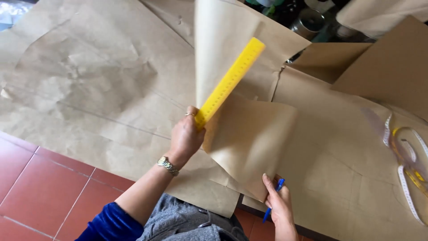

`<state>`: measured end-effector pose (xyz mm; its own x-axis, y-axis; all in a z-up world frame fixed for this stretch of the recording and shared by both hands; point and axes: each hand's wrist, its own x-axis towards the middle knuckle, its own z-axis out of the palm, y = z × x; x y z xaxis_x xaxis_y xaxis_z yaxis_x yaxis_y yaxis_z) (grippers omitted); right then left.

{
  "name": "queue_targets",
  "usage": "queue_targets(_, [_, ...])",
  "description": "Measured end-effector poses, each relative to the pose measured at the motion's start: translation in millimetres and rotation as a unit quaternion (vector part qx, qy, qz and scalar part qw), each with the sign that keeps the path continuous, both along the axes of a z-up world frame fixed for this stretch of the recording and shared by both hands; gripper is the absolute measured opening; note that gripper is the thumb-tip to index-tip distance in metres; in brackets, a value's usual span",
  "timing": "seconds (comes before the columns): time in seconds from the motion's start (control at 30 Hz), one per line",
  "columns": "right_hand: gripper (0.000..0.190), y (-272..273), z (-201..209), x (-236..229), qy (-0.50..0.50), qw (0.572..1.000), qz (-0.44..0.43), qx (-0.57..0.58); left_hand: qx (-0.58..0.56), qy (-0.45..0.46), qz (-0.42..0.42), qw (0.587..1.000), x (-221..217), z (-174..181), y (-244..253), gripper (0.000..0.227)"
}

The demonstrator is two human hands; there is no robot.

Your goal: The person draws lines on a large sheet of brown paper using a blue pen and a yellow ruler. They repeatedly measure and mark the paper, adjusting the ruler's position to create straight lines and curves for a garment pattern.

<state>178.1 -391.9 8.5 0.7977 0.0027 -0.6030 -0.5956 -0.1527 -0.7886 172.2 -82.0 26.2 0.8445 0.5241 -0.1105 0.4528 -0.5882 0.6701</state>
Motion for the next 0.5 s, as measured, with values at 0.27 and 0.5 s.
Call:
queue_targets(0.27, [0.027,-4,-16,3,0.003,1.0,-0.007,-0.015,-0.03,0.001,-0.008,1.0,0,10,0,0.036])
queue_targets(0.5, [0.031,27,-6,24,-0.049,0.996,-0.066,-0.021,0.028,-0.043,0.012,0.999,25,-13,16,0.04])
